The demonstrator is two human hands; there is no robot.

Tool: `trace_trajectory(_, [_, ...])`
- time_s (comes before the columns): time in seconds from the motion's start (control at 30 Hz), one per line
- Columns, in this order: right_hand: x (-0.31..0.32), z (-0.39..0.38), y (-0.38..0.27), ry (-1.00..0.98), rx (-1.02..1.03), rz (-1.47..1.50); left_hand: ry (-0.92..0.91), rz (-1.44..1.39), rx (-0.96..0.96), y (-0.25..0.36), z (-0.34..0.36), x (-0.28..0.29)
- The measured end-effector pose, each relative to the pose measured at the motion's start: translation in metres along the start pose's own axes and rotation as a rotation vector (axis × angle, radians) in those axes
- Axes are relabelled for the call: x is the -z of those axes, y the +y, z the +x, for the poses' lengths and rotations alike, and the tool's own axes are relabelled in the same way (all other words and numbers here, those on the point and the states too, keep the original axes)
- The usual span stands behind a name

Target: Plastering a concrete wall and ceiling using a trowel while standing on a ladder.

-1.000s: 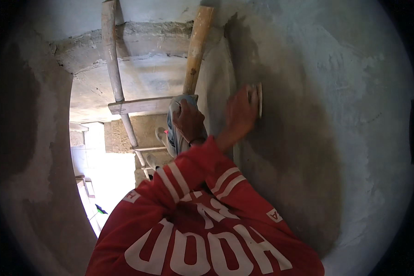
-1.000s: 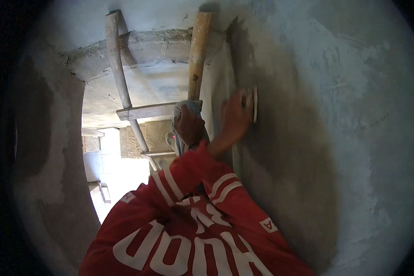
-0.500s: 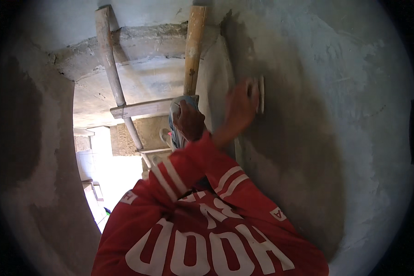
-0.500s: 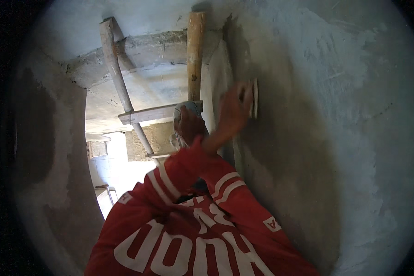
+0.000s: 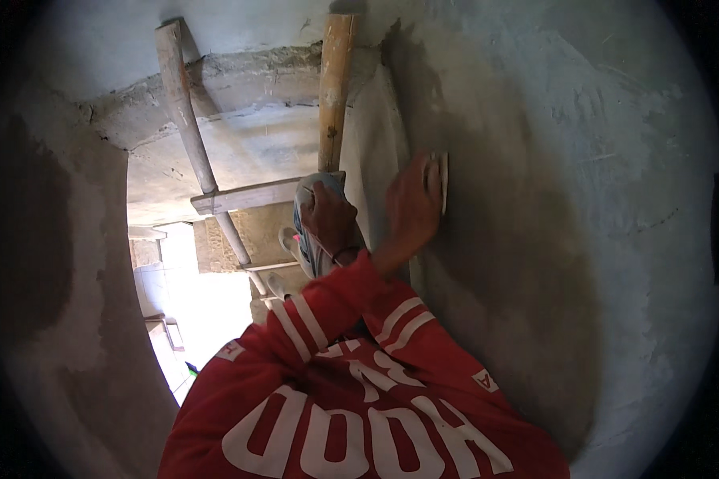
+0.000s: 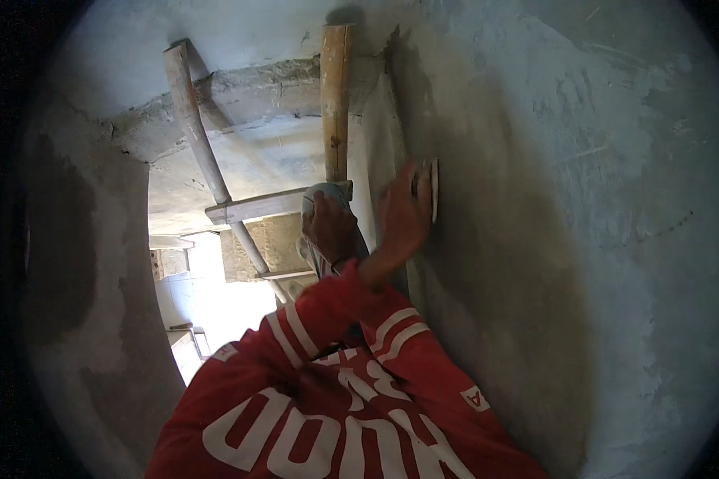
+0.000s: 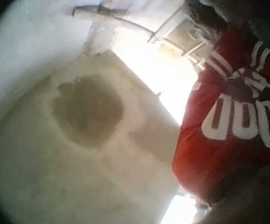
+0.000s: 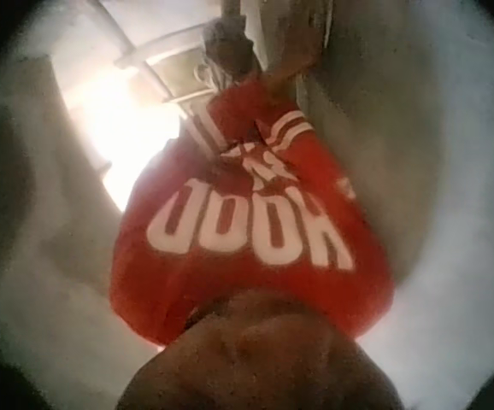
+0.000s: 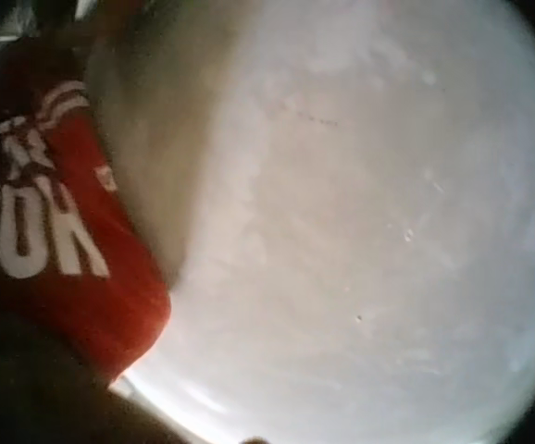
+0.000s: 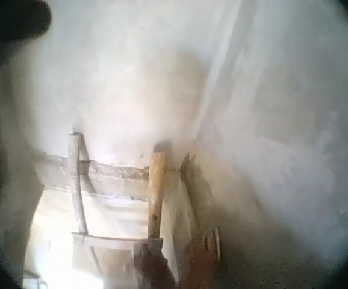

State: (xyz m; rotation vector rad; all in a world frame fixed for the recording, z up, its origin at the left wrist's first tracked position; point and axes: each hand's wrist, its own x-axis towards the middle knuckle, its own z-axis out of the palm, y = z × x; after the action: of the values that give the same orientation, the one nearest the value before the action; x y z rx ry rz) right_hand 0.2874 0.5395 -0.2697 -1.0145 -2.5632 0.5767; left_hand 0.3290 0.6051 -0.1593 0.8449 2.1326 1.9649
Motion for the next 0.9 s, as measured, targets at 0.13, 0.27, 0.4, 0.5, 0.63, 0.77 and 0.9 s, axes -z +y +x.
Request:
trace_trajectory(0.13, [-0.003,0.004,-0.009,0.008,-0.025,-0.045,-0.077,0.031,0.101,-0.008,0.023,-0.004])
trace_trajectory(0.27, [-0.008,0.004,-0.003,-0.020,-0.068,-0.034,-0.007,0.020,0.075,-0.010,0.037,-0.012])
trace_trajectory(0.4, [-0.001,0.005,-0.002,0.013,-0.025,0.025,-0.152,-0.018,0.145,-0.004,0.020,-0.003])
trace_trajectory(0.5, [-0.009,0.003,-0.008,-0.004,-0.043,-0.023,0.096,0.076,0.096,-0.022,0.036,-0.016])
trace_trajectory(0.63, [-0.002,0.002,-0.002,-0.023,-0.057,-0.007,-0.070,0.065,0.122,-0.013,0.024,-0.008])
trace_trajectory(0.77, [-0.008,0.004,-0.004,0.031,-0.035,-0.041,-0.130,0.061,0.205,-0.014,0.043,-0.009])
trace_trajectory(0.9, [-0.002,0.003,-0.004,-0.023,-0.035,-0.040,-0.107,0.050,0.113,0.006,0.019,0.000])
